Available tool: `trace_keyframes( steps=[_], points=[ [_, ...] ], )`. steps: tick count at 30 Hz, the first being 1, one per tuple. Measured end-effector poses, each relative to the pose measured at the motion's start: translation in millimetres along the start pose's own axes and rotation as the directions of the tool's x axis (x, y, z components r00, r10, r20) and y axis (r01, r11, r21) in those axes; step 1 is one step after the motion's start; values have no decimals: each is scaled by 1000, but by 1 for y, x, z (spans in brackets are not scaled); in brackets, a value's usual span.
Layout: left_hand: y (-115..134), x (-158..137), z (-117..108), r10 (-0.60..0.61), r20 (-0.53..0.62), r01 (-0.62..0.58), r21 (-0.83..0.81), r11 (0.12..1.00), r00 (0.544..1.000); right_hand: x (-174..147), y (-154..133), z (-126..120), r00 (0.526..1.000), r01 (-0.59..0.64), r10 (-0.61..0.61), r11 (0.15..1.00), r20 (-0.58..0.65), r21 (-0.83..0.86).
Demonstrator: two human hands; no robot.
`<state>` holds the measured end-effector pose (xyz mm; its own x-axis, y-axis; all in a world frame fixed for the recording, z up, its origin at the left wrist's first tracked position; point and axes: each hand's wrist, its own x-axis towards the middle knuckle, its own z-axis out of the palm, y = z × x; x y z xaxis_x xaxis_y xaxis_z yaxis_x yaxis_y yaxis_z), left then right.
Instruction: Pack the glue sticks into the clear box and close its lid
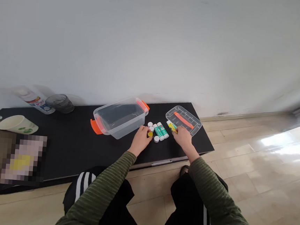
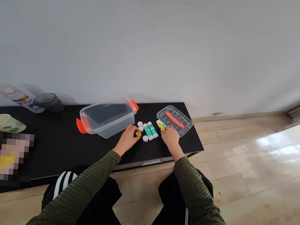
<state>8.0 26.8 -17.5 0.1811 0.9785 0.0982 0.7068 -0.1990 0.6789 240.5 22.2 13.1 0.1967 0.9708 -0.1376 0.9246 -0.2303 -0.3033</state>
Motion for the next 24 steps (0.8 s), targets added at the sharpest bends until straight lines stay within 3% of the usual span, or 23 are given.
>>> trace_keyframes(
  steps=[4, 8, 12, 18, 21, 24],
  points=[
    [4, -3, -13, -37, -14, 32, -251, 967, 999, -12, 2, -4, 989, 143, -127, 952, -74, 270],
    [4, -4, -19, -45, -21, 37, -289, 957, 999, -31, -6, 0, 921, 381, -363, 772, -138, 508],
    [5, -6, -23, -19, -36, 6, -324, 946, 999, -43, -15, 6, 873, 474, -460, 727, -159, 497],
    [7, -12, -35, 121, -40, -127, -206, 970, 992, -41, -13, 6, 836, 545, -504, 713, -217, 442],
    [5, -15, -38, 189, 5, -183, -207, 961, 982, -41, -12, 3, 817, 572, -527, 693, -233, 439],
    [3, -18, -39, 202, 80, -182, -209, 961, 976, -43, -12, -1, 828, 548, -534, 711, -169, 440]
  ],
)
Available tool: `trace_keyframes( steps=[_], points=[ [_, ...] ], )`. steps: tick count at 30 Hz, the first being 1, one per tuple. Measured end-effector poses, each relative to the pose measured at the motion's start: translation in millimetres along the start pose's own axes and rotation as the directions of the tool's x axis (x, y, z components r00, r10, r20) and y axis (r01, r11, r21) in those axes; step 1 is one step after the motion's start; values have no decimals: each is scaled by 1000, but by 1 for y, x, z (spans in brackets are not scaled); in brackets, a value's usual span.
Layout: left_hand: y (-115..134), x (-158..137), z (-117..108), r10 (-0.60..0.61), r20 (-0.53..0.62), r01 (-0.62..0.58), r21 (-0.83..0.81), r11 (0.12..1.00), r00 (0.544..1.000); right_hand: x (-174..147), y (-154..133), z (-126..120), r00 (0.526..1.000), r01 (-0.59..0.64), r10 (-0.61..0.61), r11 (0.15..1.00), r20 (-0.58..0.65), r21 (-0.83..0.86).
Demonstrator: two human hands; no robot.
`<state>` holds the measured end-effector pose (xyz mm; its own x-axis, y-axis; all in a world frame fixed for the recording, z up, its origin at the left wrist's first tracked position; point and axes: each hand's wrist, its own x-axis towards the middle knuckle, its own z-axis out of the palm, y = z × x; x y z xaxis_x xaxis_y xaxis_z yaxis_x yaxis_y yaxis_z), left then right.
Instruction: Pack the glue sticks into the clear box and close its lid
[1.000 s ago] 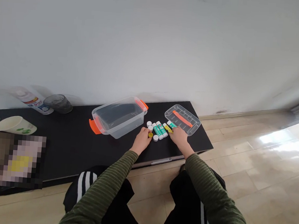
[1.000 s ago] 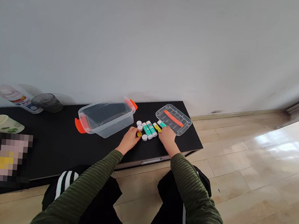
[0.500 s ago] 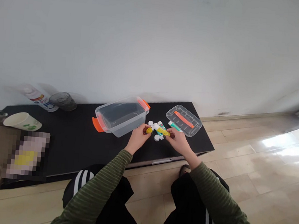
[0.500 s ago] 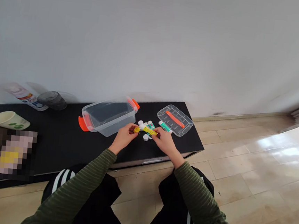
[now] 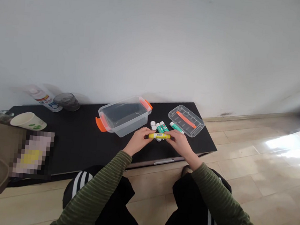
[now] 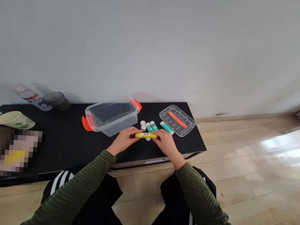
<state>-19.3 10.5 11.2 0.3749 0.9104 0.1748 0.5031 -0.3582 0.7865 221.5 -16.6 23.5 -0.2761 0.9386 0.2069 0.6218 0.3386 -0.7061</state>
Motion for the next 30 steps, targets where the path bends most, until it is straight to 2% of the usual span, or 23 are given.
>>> trace_keyframes(
  steps=[5, 13, 19, 22, 25, 27, 30],
  points=[
    [-2, -5, 2, -3, 75, 4, -16, 1000, 997, -2, -5, -2, 995, -61, 61, 998, 81, -5],
    [0, -12, -6, 36, 120, -28, -69, 997, 992, -10, -2, 9, 991, -119, 110, 982, 71, 143],
    [2, -13, -10, 9, 192, 6, -80, 997, 981, -9, 2, 13, 954, -277, 232, 925, 191, 261],
    [-4, -12, -6, -55, 194, 86, -157, 984, 979, -8, -2, 22, 907, -388, 305, 872, 291, 297],
    [-15, -9, 2, -179, 158, 228, -391, 892, 971, -8, -11, 40, 870, -462, 351, 826, 346, 322],
    [-23, -7, 8, -291, 143, 322, -513, 795, 946, -7, -17, 50, 873, -442, 342, 855, 346, 271],
    [-35, -4, 14, -433, 150, 443, -524, 728, 889, -1, -20, 50, 917, -309, 284, 950, 279, 50]
  ],
)
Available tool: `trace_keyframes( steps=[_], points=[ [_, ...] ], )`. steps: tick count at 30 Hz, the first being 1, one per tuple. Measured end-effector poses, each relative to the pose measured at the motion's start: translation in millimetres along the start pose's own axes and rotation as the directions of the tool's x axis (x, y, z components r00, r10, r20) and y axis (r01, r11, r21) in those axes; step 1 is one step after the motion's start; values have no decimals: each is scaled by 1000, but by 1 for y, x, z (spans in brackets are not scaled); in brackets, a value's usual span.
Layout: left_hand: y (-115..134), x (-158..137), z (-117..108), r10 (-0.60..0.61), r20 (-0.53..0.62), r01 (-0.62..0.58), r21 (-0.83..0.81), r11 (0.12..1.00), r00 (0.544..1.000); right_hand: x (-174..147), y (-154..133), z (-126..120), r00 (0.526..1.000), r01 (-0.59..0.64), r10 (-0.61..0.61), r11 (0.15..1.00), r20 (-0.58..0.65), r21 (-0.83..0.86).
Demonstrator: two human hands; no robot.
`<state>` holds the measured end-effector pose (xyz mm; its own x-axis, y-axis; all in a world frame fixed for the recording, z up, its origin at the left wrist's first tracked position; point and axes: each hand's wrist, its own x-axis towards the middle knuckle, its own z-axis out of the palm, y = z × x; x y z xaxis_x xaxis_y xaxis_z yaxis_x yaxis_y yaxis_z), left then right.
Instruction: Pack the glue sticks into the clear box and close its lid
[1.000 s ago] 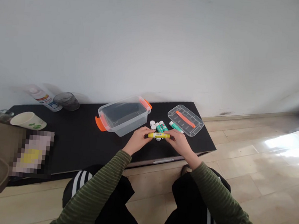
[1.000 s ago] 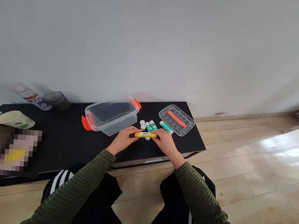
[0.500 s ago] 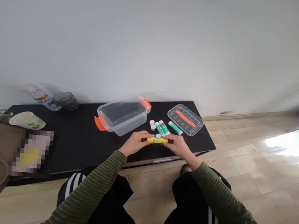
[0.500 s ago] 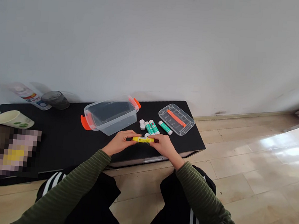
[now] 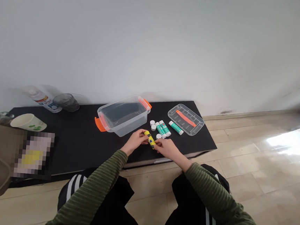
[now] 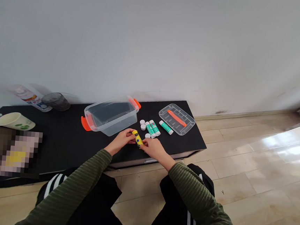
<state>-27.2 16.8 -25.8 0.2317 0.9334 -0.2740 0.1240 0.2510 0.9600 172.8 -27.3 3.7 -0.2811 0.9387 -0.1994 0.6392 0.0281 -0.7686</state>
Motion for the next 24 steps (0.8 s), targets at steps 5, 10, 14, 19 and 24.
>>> trace_keyframes(
  steps=[5, 10, 14, 19, 24],
  points=[
    [-8, 12, -1, -9, -152, 61, 340, 939, 988, 15, 10, -41, 966, -95, 4, 936, -258, -340],
    [-3, 15, 3, 105, -168, 23, 620, 784, 980, 30, 30, -69, 925, -209, 31, 874, -378, -439],
    [3, 9, 11, 244, -171, -7, 807, 591, 955, 33, 42, -70, 929, -279, 97, 817, -357, -504],
    [10, 2, 32, 442, -27, -198, 868, 455, 896, 33, 51, -70, 929, -339, 181, 767, -323, -545],
    [2, 8, 52, 447, 89, -278, 883, 378, 890, 32, 53, -66, 923, -378, 255, 742, -288, -553]
  ],
)
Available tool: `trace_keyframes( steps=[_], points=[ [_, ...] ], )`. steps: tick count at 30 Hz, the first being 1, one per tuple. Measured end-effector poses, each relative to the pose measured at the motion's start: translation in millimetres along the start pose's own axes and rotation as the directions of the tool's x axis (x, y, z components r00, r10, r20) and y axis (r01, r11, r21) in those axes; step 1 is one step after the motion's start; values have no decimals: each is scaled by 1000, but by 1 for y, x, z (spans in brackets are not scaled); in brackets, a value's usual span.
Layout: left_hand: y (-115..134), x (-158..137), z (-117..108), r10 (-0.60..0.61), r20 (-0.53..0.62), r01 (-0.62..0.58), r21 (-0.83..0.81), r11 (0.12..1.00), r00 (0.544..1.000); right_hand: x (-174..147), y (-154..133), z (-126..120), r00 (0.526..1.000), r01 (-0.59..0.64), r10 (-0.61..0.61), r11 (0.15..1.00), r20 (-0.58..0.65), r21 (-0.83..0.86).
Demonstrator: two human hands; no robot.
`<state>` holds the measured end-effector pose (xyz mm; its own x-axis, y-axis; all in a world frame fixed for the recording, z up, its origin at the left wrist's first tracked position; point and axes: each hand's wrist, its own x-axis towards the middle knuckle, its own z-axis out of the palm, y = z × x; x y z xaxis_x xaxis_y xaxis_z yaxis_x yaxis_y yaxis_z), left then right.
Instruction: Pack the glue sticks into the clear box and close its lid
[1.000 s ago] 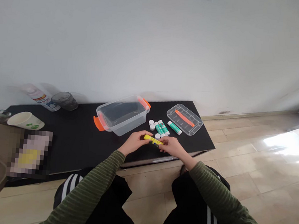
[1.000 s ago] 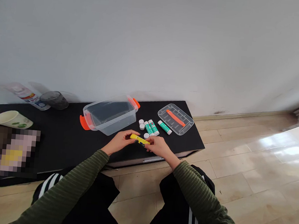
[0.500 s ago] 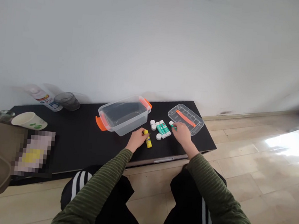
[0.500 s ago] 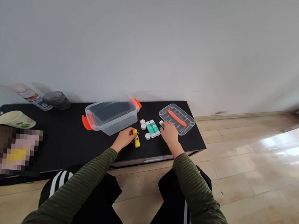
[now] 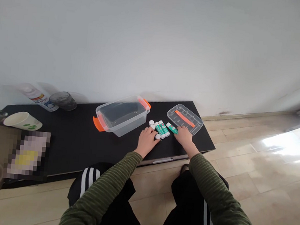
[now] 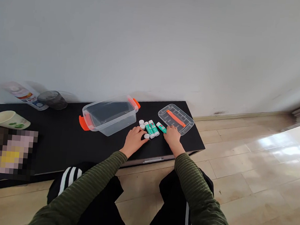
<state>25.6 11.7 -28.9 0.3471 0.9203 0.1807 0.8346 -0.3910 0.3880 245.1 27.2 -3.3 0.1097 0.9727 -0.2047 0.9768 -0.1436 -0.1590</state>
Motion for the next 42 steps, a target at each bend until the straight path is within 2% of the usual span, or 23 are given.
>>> trace_keyframes(
  steps=[3, 5, 7, 9, 10, 11, 13, 15, 16, 18, 21, 24, 28, 35, 42],
  points=[
    [0, 2, 5, -18, 8, 18, 0, 1000, 1000, -2, -1, 1, 1000, 1, -1, 1000, 5, -7],
    [-1, 4, 2, -59, -7, 58, -63, 996, 998, -3, 0, -1, 1000, 0, 0, 1000, -4, -2],
    [-2, 7, -4, -123, -38, 113, -193, 975, 992, -4, 2, -5, 1000, -1, 2, 1000, -30, 26],
    [-4, 12, -11, -210, -52, 170, -419, 892, 976, -7, 2, -9, 997, 15, -8, 996, -80, 86],
    [-5, 14, -14, -259, -34, 195, -564, 802, 965, -9, 2, -12, 994, 34, -21, 992, -110, 124],
    [-6, 16, -17, -301, 5, 216, -708, 673, 954, -12, 1, -14, 989, 62, -39, 984, -139, 165],
    [-7, 19, -22, -334, 126, 242, -911, 335, 934, -20, -4, -17, 978, 138, -93, 959, -185, 248],
    [-8, 20, -27, -310, 233, 256, -966, 35, 922, -30, -12, -17, 965, 222, -161, 920, -205, 323],
    [-8, 20, -29, -295, 270, 260, -963, -72, 917, -36, -16, -16, 959, 259, -194, 899, -209, 352],
    [-8, 18, -32, -284, 319, 262, -939, -221, 904, -45, -25, -13, 945, 314, -248, 870, -212, 381],
    [-6, 17, -35, -270, 344, 245, -908, -339, 899, -52, -34, -9, 925, 370, -302, 851, -229, 373],
    [-7, 17, -37, -267, 328, 230, -912, -340, 906, -52, -38, -7, 910, 402, -325, 843, -257, 358],
    [-9, 16, -37, -295, 280, 202, -942, -269, 913, -52, -37, -7, 901, 411, -320, 843, -293, 346],
    [-7, 12, -35, -258, 250, 215, -964, -154, 933, -60, -38, -9, 882, 440, -337, 839, -328, 321],
    [-3, 8, -34, -215, 273, 270, -962, -43, 938, -68, -40, -14, 905, 419, -356, 840, -232, 346]
  ],
)
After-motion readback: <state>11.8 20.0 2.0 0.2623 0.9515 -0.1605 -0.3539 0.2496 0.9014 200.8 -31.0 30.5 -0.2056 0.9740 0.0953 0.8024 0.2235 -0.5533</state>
